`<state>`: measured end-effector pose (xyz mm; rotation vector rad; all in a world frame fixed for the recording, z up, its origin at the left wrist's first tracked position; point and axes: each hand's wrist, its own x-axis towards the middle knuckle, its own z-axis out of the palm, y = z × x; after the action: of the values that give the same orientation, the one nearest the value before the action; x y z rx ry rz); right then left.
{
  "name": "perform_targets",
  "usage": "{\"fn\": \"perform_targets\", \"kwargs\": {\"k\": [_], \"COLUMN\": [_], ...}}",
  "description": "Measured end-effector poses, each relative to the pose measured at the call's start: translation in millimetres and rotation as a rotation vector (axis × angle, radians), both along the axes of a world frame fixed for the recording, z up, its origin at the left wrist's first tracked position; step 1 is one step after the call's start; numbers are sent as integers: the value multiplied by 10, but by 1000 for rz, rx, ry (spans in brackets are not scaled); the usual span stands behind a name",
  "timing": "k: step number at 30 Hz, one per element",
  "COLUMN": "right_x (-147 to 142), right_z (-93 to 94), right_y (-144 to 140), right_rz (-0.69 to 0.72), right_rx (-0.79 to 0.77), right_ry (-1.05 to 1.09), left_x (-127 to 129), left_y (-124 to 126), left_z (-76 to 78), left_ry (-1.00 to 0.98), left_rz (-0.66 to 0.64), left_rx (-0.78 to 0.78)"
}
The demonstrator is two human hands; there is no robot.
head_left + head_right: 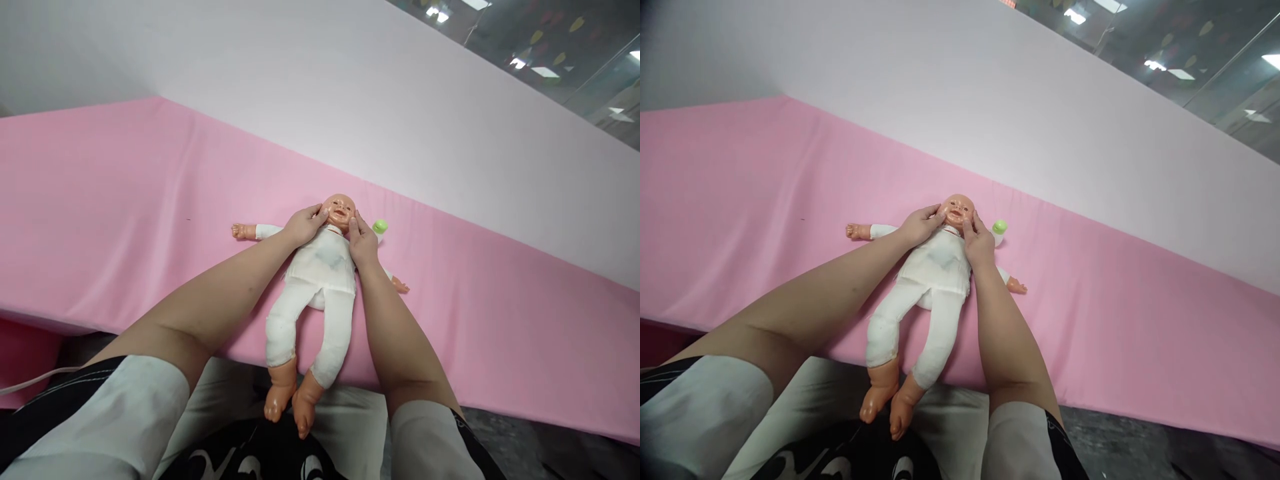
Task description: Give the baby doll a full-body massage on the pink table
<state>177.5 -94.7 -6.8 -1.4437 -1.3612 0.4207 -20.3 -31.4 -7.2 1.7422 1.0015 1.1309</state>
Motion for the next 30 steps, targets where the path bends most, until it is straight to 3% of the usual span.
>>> {"fn": "perform_targets", "kwargs": {"k": [5,10,24,30], "right_x": [-38,-61,51,57], "right_z": [46,34,-58,-100], "right_y": [-53,-36,61,76], "right_rz": [-14,-77,41,13], "right_rx": [-42,-57,12,61], "right_ry": [-77,-96,-12,-73], "left_x": [-33,-20,-25,28], "left_y": [-96,-100,70,161], "left_z": [95,109,-83,-182], "left_ry": [149,179,49,-79], "left_rz": [-12,34,-2,-25], "left_rx": [38,19,25,22]}}
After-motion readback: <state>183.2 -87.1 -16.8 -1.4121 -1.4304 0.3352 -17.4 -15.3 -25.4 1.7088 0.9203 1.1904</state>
